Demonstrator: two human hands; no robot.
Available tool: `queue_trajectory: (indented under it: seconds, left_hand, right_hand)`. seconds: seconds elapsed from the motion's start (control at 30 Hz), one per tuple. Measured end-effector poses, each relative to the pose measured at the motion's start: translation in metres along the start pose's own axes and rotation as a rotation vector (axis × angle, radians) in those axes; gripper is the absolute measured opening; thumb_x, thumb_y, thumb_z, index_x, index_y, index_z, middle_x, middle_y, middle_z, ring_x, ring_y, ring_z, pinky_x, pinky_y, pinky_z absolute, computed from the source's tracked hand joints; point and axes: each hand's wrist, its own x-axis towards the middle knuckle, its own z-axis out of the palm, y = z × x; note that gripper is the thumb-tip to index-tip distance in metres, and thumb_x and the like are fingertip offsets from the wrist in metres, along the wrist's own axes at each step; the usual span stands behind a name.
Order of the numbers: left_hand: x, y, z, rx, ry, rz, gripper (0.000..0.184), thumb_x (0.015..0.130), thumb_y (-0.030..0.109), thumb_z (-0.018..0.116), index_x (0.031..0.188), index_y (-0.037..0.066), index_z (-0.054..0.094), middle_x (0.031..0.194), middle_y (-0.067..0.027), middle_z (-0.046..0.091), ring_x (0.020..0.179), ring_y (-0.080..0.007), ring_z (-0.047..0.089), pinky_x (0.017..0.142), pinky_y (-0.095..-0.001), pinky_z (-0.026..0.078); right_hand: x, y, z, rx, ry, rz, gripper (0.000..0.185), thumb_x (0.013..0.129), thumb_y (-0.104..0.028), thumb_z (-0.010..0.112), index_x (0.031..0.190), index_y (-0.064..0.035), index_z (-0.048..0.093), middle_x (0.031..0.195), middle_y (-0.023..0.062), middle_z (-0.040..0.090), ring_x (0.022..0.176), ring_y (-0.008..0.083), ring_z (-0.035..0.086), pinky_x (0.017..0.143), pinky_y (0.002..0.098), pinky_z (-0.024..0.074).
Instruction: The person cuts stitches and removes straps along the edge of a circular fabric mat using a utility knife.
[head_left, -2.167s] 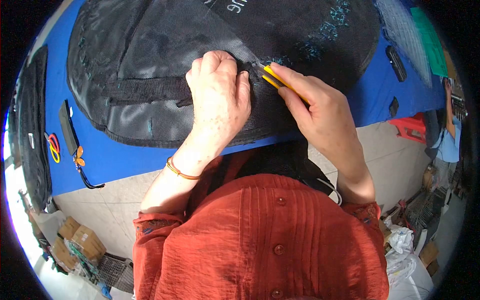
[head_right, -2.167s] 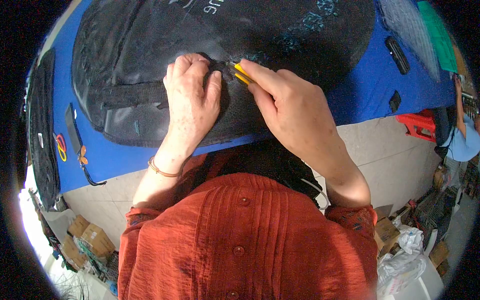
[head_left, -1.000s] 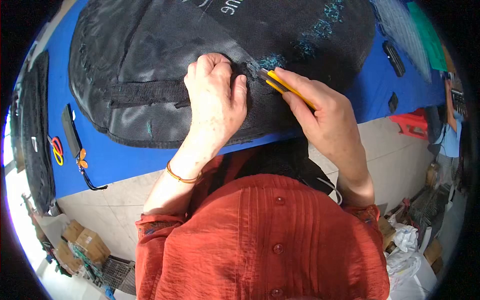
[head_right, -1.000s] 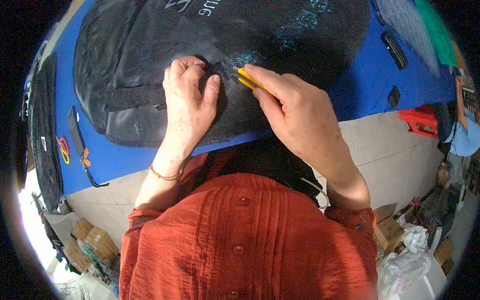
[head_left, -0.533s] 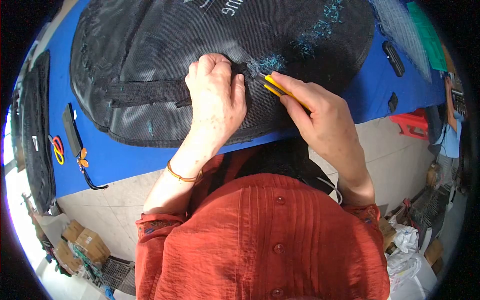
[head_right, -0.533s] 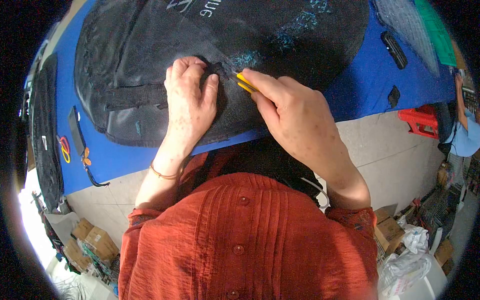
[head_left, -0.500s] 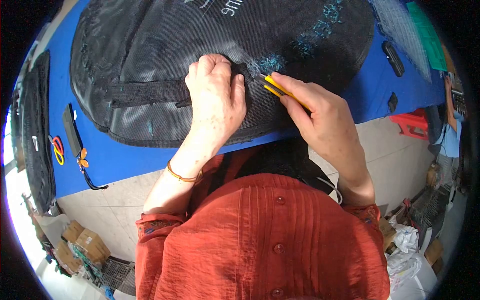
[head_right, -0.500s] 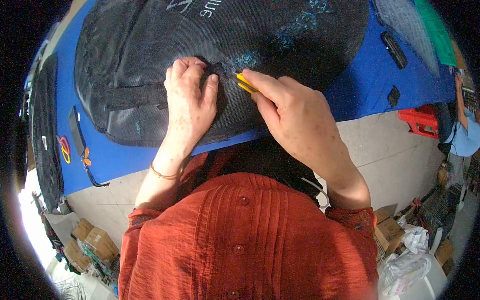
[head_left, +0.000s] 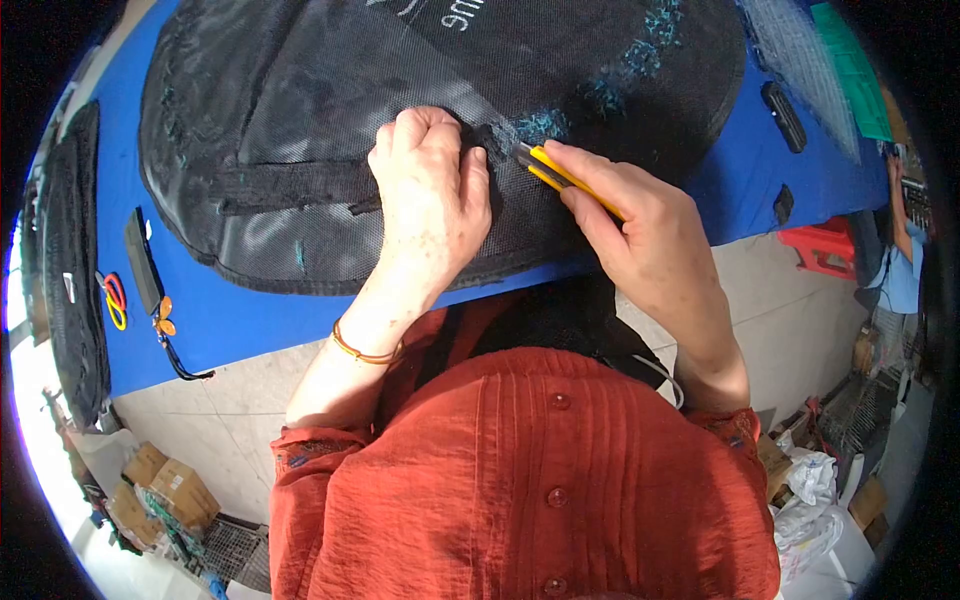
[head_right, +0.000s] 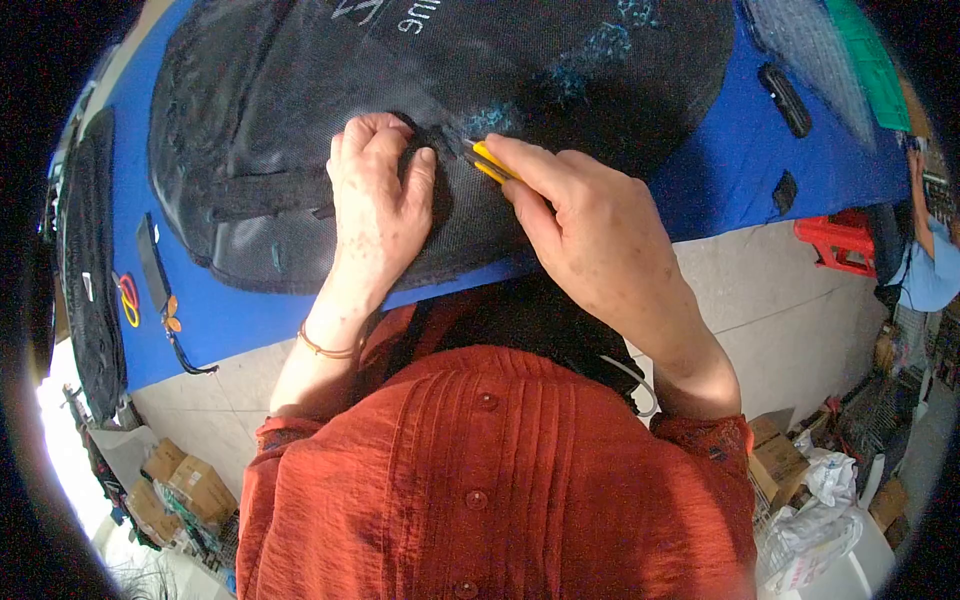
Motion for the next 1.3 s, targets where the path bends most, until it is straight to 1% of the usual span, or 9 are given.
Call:
queue_trajectory:
  seconds: [0.07,0.17,0.23,0.47,0.53,0.63,0.67,0.73,1.3]
  left_hand:
    - [0.000,0.001,-0.001,0.000,-0.004,-0.006,0.020,0.080,0.007,0.070,0.096,-0.004,0.067,0.110,-0.0170,0.060,0.102,-0.0358,0.055,0.090,-0.0466,0.043]
    - [0.000,0.001,-0.002,-0.004,-0.020,-0.019,0.020,0.080,0.007,0.070,0.096,-0.004,0.067,0.110,-0.0171,0.060,0.102,-0.0359,0.055,0.090,-0.0465,0.043]
    - [0.000,0.001,0.000,0.006,-0.004,-0.004,0.020,0.080,0.007,0.070,0.096,-0.004,0.067,0.110,-0.0171,0.061,0.102,-0.0358,0.055,0.090,-0.0467,0.043]
    - [0.000,-0.001,0.000,-0.004,-0.007,-0.003,0.019,0.080,0.007,0.070,0.095,-0.005,0.066,0.110,-0.0168,0.060,0.101,-0.0357,0.055,0.090,-0.0469,0.043]
    - [0.000,0.000,-0.001,-0.014,0.000,0.005,0.019,0.081,0.007,0.069,0.095,-0.004,0.066,0.110,-0.0167,0.060,0.100,-0.0358,0.055,0.090,-0.0470,0.043]
    - [0.000,-0.001,0.000,-0.009,0.001,0.003,0.019,0.080,0.007,0.069,0.095,-0.004,0.066,0.110,-0.0166,0.060,0.100,-0.0358,0.055,0.090,-0.0470,0.043]
    - [0.000,0.000,-0.001,-0.009,0.001,0.003,0.019,0.080,0.007,0.069,0.095,-0.004,0.066,0.110,-0.0166,0.060,0.100,-0.0358,0.055,0.090,-0.0470,0.043]
    - [0.000,0.002,-0.004,0.016,-0.025,-0.028,0.021,0.083,0.008,0.072,0.100,-0.003,0.066,0.111,-0.0168,0.063,0.102,-0.0362,0.058,0.091,-0.0449,0.045]
    - [-0.001,0.000,-0.002,0.011,-0.001,0.003,0.023,0.083,0.009,0.071,0.103,-0.003,0.066,0.111,-0.0168,0.062,0.100,-0.0368,0.057,0.090,-0.0454,0.045]
  right_hand:
    - [0.001,-0.003,-0.001,-0.006,0.002,0.005,0.030,0.093,-0.011,0.069,0.123,-0.0115,0.069,0.083,0.0152,0.068,0.072,0.0354,0.068,0.064,0.0429,0.0552]
    - [0.000,-0.006,-0.001,-0.031,-0.073,0.071,0.039,0.092,-0.001,0.069,0.130,-0.0095,0.067,0.095,0.0153,0.071,0.080,0.0284,0.070,0.071,0.0347,0.0542]
    - [0.000,-0.003,0.003,-0.018,-0.014,0.032,0.029,0.093,-0.011,0.069,0.123,-0.0116,0.069,0.083,0.0153,0.068,0.072,0.0357,0.068,0.064,0.0431,0.0553]
    - [-0.003,-0.002,0.001,0.008,0.008,-0.012,0.029,0.093,-0.011,0.068,0.122,-0.0112,0.069,0.084,0.0157,0.069,0.073,0.0360,0.069,0.065,0.0432,0.0556]
    - [-0.001,-0.005,-0.003,-0.020,-0.073,0.050,0.038,0.093,-0.001,0.068,0.130,-0.0083,0.067,0.099,0.0155,0.072,0.082,0.0296,0.071,0.073,0.0347,0.0546]
    - [0.001,-0.010,-0.004,-0.009,-0.115,0.128,0.038,0.092,-0.001,0.068,0.129,-0.0076,0.067,0.101,0.0158,0.073,0.086,0.0300,0.072,0.075,0.0344,0.0551]
    - [0.000,-0.009,-0.003,-0.009,-0.115,0.128,0.038,0.092,-0.001,0.068,0.129,-0.0076,0.067,0.101,0.0158,0.073,0.086,0.0300,0.072,0.075,0.0344,0.0551]
    - [-0.003,-0.005,0.001,0.008,-0.028,0.045,0.030,0.093,-0.010,0.069,0.123,-0.0103,0.069,0.085,0.0162,0.069,0.074,0.0359,0.069,0.066,0.0428,0.0556]
    - [-0.002,-0.001,0.002,0.032,0.016,-0.011,0.031,0.093,-0.010,0.068,0.124,-0.0103,0.068,0.084,0.0162,0.068,0.073,0.0359,0.068,0.065,0.0431,0.0545]
